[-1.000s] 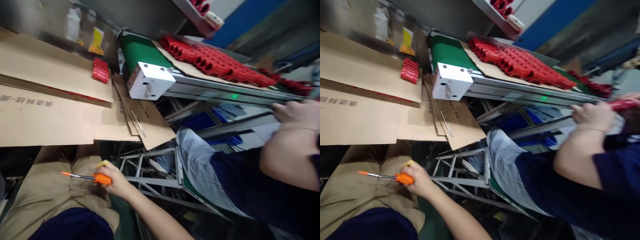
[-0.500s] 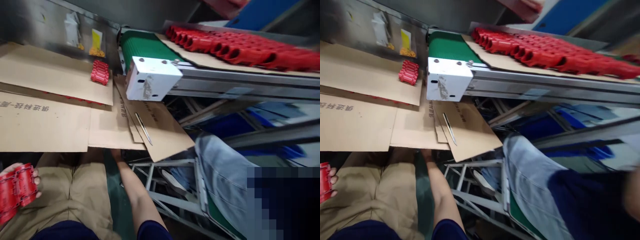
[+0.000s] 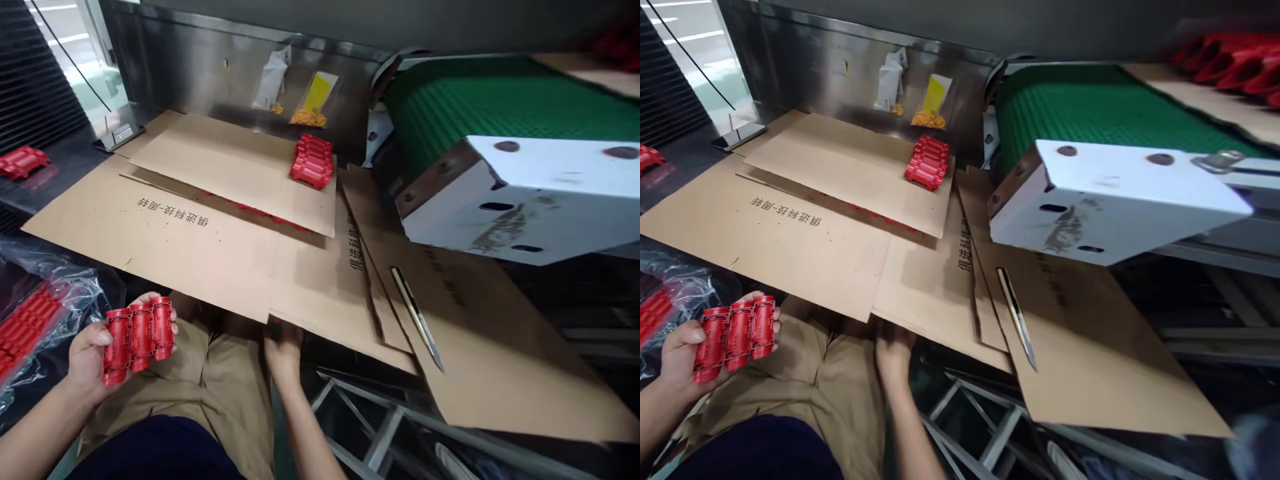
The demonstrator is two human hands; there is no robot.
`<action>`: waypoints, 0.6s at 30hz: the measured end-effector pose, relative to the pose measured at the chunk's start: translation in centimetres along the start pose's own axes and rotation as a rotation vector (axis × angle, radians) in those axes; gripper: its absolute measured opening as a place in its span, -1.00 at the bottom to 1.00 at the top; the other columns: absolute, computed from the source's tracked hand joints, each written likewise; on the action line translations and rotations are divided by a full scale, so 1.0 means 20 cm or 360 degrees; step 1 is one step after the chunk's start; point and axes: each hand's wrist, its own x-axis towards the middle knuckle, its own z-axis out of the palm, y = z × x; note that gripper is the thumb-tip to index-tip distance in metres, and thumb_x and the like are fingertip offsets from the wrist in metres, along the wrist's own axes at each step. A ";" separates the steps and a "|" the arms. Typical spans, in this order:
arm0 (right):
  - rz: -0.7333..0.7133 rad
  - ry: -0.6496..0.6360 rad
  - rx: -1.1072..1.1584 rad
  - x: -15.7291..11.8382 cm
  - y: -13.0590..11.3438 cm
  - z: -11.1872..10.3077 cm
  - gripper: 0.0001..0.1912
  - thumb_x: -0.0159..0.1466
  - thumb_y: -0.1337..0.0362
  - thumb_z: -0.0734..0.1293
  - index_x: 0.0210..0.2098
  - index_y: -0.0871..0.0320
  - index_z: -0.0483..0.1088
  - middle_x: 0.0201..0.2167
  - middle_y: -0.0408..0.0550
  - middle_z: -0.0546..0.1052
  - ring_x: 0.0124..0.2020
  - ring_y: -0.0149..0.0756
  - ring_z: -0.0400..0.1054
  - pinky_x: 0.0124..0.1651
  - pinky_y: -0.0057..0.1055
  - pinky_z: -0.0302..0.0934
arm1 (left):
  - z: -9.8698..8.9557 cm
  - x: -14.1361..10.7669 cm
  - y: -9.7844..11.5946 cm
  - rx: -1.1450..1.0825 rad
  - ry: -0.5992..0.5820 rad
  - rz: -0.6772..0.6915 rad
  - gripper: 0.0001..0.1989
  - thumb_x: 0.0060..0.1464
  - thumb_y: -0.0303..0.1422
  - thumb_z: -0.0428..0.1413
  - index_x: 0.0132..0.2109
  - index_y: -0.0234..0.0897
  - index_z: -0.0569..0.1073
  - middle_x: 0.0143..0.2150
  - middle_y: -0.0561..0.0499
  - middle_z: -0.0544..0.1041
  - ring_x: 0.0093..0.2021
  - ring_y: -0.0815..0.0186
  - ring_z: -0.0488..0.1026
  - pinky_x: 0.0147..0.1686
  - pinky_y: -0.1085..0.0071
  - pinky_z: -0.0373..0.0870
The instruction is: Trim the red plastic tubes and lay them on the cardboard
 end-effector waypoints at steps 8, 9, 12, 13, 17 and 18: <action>-0.0426 -0.0333 0.0554 -0.13 -0.69 0.05 -0.86 0.38 0.37 0.43 -0.08 0.14 0.61 -0.27 -0.02 0.60 -0.25 -0.31 0.46 -0.19 -0.38 0.35 | -0.12 -0.09 -0.03 -0.0130 -0.0032 -0.0193 -0.34 -0.11 -0.39 0.19 0.22 -0.32 0.51 -0.02 -0.20 0.66 0.03 -0.07 0.62 0.10 -0.05 0.55; -0.0377 -0.0412 0.0558 -0.10 -0.72 0.06 -0.89 0.36 0.34 0.46 -0.12 0.13 0.62 -0.30 -0.05 0.59 -0.27 -0.31 0.44 -0.20 -0.39 0.34 | -0.13 -0.10 -0.03 -0.0136 -0.0059 -0.0193 -0.35 -0.10 -0.39 0.19 0.21 -0.34 0.52 -0.02 -0.20 0.66 0.04 -0.06 0.62 0.11 -0.01 0.55; -0.0200 -0.0624 0.0489 -0.04 -0.77 0.11 -0.93 0.26 0.31 0.55 -0.26 0.13 0.63 -0.42 -0.14 0.52 -0.35 -0.35 0.37 -0.24 -0.42 0.26 | -0.13 -0.14 -0.03 -0.0156 -0.0097 -0.0162 -0.38 -0.08 -0.39 0.17 0.20 -0.32 0.55 0.02 -0.19 0.66 0.09 -0.03 0.60 0.13 0.06 0.54; -0.0157 -0.0671 0.0473 -0.03 -0.78 0.12 -0.92 0.23 0.32 0.57 -0.30 0.13 0.62 -0.45 -0.16 0.50 -0.37 -0.37 0.35 -0.26 -0.43 0.23 | -0.13 -0.15 -0.04 -0.0156 -0.0098 -0.0146 -0.40 -0.09 -0.39 0.16 0.17 -0.32 0.57 0.01 -0.18 0.67 0.08 -0.04 0.60 0.11 0.04 0.54; -0.0045 -0.0796 0.0461 -0.02 -0.82 0.16 -0.89 0.20 0.45 0.55 -0.35 0.15 0.59 -0.42 -0.17 0.55 -0.40 -0.41 0.34 -0.30 -0.48 0.19 | -0.14 -0.17 -0.04 -0.0094 -0.0145 -0.0112 -0.47 -0.14 -0.39 0.11 0.05 -0.36 0.59 -0.14 -0.20 0.67 -0.03 -0.15 0.62 0.01 -0.12 0.56; -0.0040 -0.0825 0.0447 -0.02 -0.84 0.16 -0.88 0.21 0.48 0.52 -0.35 0.14 0.59 -0.42 -0.18 0.57 -0.41 -0.42 0.35 -0.31 -0.49 0.19 | -0.13 -0.17 -0.04 -0.0066 -0.0160 -0.0108 -0.46 -0.14 -0.38 0.10 0.06 -0.37 0.57 -0.13 -0.21 0.66 -0.03 -0.16 0.62 0.01 -0.12 0.56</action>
